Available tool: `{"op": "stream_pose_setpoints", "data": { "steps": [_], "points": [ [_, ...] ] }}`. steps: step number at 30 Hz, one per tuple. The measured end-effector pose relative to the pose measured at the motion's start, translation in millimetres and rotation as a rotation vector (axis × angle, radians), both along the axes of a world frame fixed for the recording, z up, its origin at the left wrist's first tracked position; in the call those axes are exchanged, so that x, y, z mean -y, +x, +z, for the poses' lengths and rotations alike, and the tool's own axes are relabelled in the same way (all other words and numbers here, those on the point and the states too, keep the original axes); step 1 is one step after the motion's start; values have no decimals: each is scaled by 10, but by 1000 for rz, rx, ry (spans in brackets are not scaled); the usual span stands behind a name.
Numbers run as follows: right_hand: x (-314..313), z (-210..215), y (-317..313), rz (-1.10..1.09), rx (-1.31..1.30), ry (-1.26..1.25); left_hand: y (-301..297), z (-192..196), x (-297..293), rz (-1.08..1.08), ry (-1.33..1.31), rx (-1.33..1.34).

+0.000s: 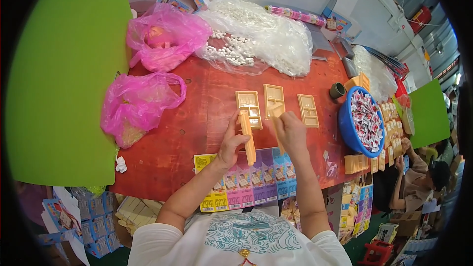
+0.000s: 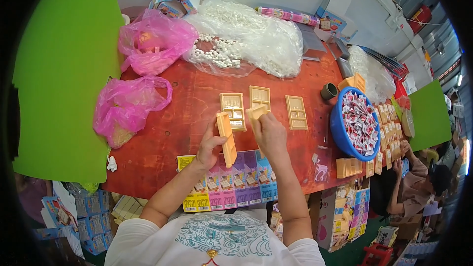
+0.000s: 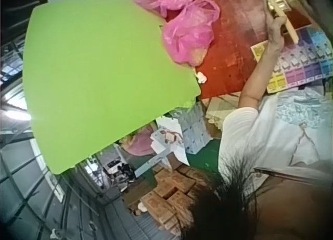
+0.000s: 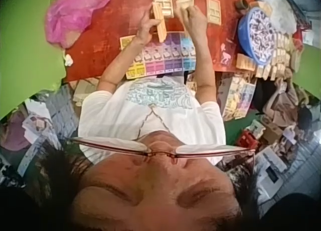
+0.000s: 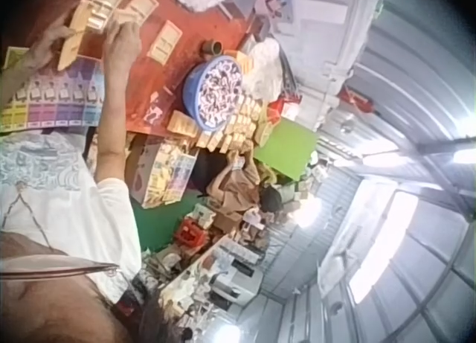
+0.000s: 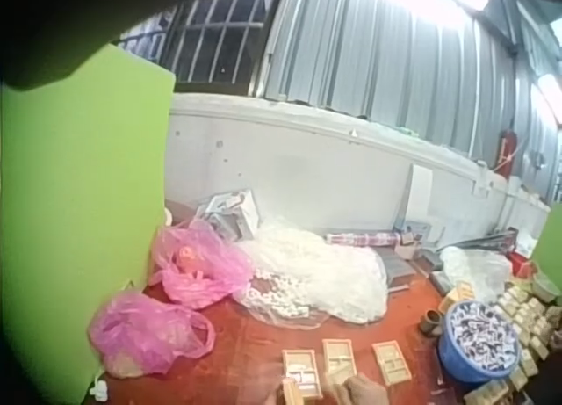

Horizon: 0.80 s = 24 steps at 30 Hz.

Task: Packing small toy items into plastic trays and clear bags at a factory workstation.

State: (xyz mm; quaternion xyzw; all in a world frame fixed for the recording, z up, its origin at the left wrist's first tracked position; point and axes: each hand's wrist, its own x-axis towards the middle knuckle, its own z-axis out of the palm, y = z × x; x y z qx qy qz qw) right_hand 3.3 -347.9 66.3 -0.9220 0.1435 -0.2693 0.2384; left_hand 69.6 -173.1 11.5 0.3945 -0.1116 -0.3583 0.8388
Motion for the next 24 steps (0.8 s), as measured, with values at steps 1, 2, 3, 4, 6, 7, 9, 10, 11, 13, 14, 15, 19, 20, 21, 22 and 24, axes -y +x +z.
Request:
{"op": "stream_pose_setpoints", "data": {
  "steps": [1,2,3,4,6,7,9,10,11,13,14,15,19,20,21,22,24],
  "points": [
    [-54,-19,-1,37,-41,-21,-15,26,2,1,29,41],
    [-104,-32,-4,74,-81,-45,-31,29,17,-3,28,40],
    [-164,-54,-8,149,-35,156,-51,27,26,-23,25,64],
    [-199,-115,14,146,-35,156,-64,26,36,-43,22,88],
    [-278,-202,61,311,9,513,-74,31,32,-67,-4,19],
    [-272,-199,32,245,-45,697,-80,38,32,-86,-31,-50],
    [-277,-129,14,243,-56,735,-96,108,8,-82,-42,-32],
    [-265,-115,6,238,-66,768,-102,129,4,-82,-57,-12],
    [-244,-104,15,240,-66,770,-96,123,14,-81,-55,-12],
    [-198,-80,42,80,57,55,-81,103,34,-16,-13,39],
    [-182,-68,39,78,56,55,-81,114,39,-18,-13,39],
    [-171,-48,34,7,-6,-137,-86,130,40,-20,-13,47],
    [-403,63,4,151,41,318,-89,157,33,-20,-12,38],
    [-424,27,-4,146,39,317,-91,121,47,-25,-13,36],
    [-431,-38,-5,212,-26,494,-88,62,64,-18,-28,78],
    [-434,-92,-6,279,-93,672,-93,19,72,-9,-43,119],
    [-421,-130,1,323,-31,867,-106,23,77,-22,-60,100]
  ]
}}
